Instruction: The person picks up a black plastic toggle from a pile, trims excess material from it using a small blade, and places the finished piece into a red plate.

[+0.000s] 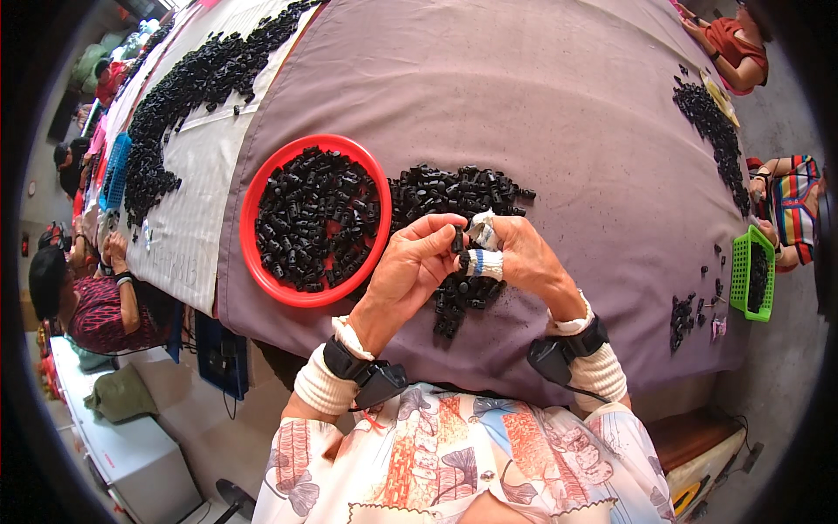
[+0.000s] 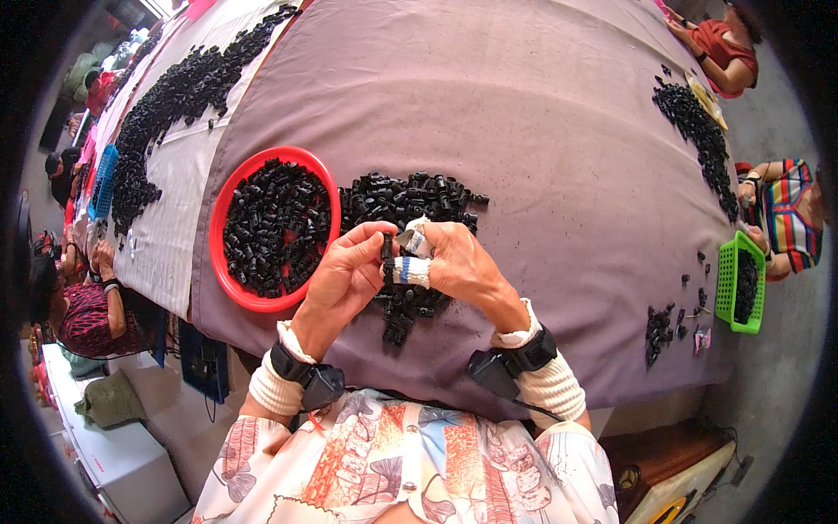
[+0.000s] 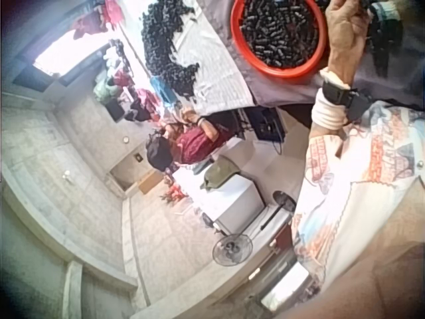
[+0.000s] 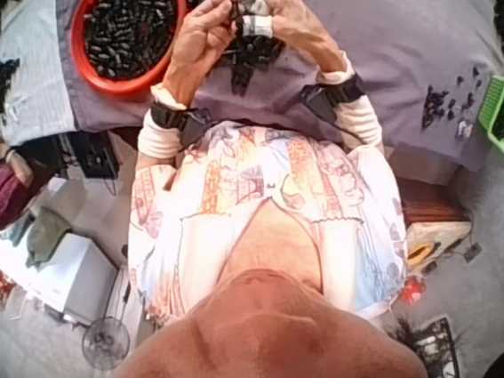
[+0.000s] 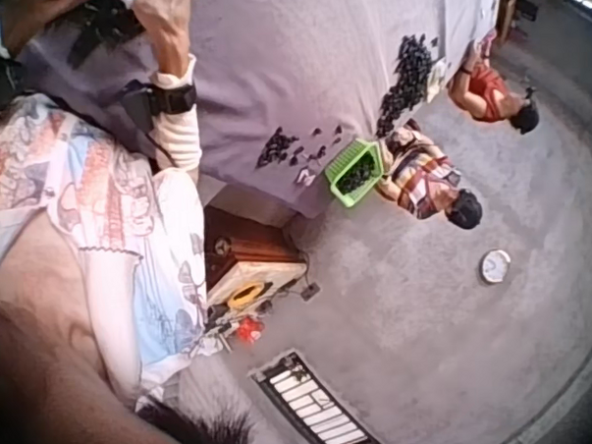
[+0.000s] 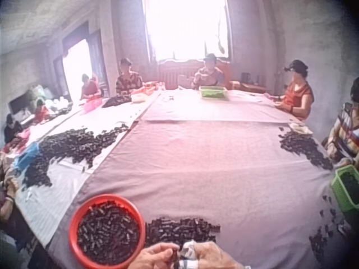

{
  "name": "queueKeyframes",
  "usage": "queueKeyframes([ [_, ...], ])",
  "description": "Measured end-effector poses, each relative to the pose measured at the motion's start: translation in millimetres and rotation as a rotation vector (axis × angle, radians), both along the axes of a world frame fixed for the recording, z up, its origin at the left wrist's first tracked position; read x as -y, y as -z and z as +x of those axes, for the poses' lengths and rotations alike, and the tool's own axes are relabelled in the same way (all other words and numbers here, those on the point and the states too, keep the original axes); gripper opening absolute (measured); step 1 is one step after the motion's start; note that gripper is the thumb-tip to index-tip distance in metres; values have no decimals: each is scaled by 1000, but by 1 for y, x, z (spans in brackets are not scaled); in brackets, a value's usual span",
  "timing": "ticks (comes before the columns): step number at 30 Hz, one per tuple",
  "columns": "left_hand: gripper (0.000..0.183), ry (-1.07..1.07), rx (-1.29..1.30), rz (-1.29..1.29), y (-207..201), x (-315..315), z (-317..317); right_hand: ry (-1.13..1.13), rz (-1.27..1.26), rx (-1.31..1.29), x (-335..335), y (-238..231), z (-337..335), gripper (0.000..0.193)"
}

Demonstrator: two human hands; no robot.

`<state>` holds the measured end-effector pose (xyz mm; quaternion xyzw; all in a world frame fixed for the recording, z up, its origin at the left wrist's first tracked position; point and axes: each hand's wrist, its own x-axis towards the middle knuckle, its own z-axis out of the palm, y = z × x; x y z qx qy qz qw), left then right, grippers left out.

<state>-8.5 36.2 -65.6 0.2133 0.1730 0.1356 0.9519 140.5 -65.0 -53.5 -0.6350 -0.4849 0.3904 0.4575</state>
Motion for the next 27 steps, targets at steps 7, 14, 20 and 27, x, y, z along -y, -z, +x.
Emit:
queueKeyframes([
  [7,19,0,-21,10,0,2,0,-59,-46,49,-3,-2,0,35],
  [14,17,-24,-71,71,-2,3,1,-48,-52,17,-3,-2,-2,28],
  [20,14,-62,-139,118,-12,7,3,-84,-109,61,-2,-5,-2,31],
  [27,14,-62,-139,110,-10,6,3,-36,-20,63,-2,-1,-1,31],
])
